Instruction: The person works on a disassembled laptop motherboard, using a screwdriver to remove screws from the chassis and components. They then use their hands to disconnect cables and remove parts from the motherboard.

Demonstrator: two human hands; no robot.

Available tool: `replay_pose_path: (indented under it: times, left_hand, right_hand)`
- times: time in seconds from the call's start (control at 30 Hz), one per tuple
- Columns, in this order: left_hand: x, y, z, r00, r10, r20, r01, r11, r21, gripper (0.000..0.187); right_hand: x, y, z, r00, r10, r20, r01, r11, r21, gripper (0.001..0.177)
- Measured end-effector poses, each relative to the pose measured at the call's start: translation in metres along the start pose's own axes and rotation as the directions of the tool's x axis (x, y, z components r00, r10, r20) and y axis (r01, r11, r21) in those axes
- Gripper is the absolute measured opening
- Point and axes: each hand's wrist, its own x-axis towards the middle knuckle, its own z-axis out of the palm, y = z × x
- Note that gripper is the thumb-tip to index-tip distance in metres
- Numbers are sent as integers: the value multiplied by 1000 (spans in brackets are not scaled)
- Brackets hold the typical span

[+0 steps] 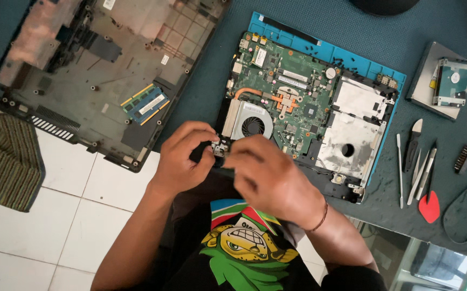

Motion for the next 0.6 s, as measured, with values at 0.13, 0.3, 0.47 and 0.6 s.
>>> replay_pose_path:
  times: [0.13, 0.3, 0.47, 0.6]
  left_hand:
    - [-1, -6, 3, 996, 18, -84, -21, 999, -40, 18]
    - [-1, -8, 4, 998, 15, -65, -19, 998, -56, 18]
    - [-1, -4, 4, 997, 4, -72, -9, 998, -61, 16]
    - [-1, 0, 10, 994, 76, -75, -73, 997, 39, 16]
  right_hand:
    - [-26, 28, 9, 969, 87, -230, -88, 996, 7, 12]
    - [-43, 49, 7, 831, 386, -401, -171, 863, 475, 19]
    - [-68, 66, 12, 767, 525, -369, -174, 724, 668, 27]
    - [-85, 70, 11, 662, 625, -413, -140, 645, 751, 26]
